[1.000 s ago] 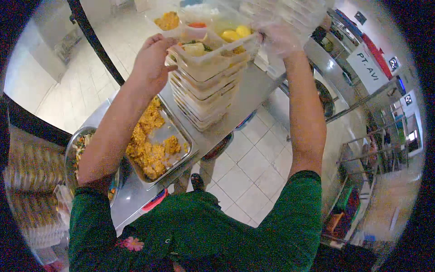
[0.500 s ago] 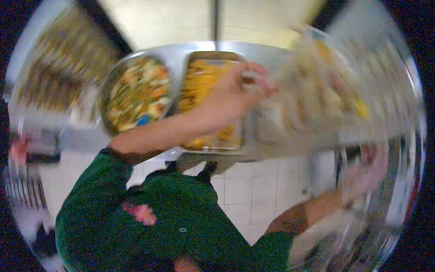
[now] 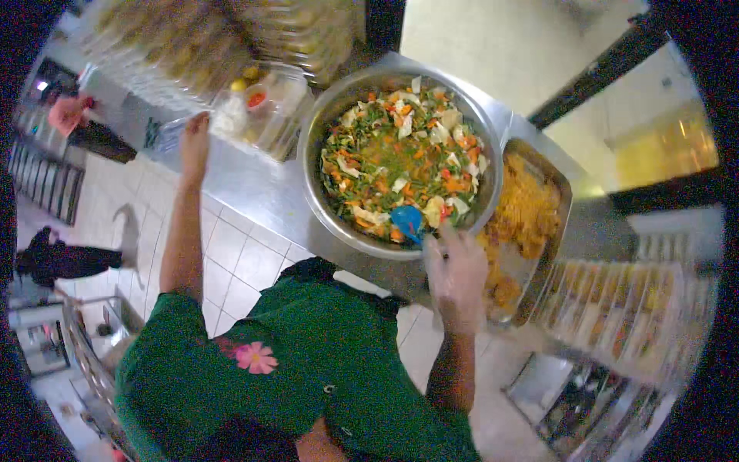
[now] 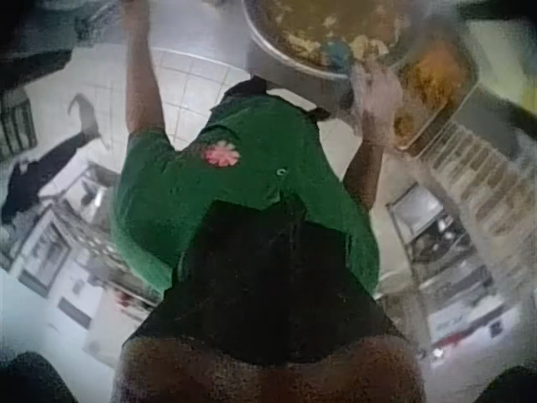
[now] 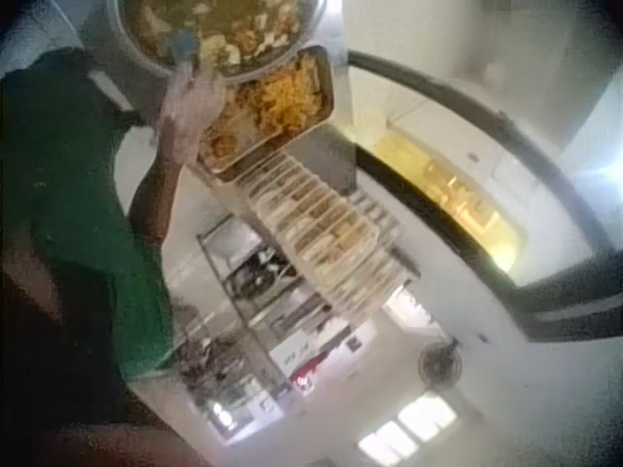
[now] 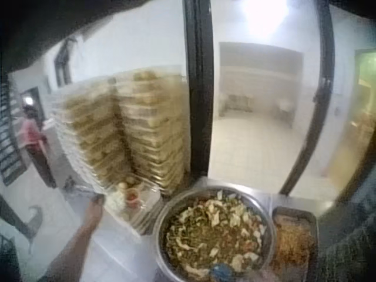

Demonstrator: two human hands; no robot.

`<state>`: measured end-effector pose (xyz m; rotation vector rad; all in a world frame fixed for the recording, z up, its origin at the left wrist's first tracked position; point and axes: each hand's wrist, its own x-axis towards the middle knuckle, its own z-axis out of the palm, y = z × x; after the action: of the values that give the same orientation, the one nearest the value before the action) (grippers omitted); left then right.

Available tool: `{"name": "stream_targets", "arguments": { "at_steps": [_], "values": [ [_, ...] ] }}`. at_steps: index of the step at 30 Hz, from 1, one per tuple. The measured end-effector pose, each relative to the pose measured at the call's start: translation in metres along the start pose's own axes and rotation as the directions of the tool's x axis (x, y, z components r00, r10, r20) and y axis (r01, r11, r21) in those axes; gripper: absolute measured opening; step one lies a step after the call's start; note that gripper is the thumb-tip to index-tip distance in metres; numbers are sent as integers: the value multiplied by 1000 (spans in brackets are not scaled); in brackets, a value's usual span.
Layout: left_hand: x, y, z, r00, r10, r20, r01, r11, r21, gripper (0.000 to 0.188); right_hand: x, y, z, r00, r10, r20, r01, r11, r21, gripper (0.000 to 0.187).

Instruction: The person assembles meal trays by scooping mixed vegetables and fried chicken pieces from large metal containers into plastic partitioned trays already containing rice, eggs, and sauce.

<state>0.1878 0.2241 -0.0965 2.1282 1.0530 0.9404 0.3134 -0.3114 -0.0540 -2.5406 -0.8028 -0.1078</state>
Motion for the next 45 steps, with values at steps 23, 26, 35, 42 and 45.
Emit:
{"name": "stream_targets", "arguments": {
  "at_steps": [23,26,35,42,45],
  "values": [
    [168,-111,53,715,87,693,-227,967,113,24,195,-33,167,987,-150,-60,97,846,-525,15],
    [153,-111,33,708,48,705,-31,999,-36,26,193,-30,184,957,-274,-90,228,909,-348,16],
    [75,-44,-34,679,-243,692,375,926,-43,28,173,-36,177,971,104,214,-96,994,-46,24],
    [33,-24,-41,742,-228,631,533,772,-347,16,158,-13,157,971,229,70,-236,965,118,26],
    [13,-14,-38,750,-230,620,555,729,-400,17,157,-25,143,959,271,84,-281,948,147,26]
  ]
}}
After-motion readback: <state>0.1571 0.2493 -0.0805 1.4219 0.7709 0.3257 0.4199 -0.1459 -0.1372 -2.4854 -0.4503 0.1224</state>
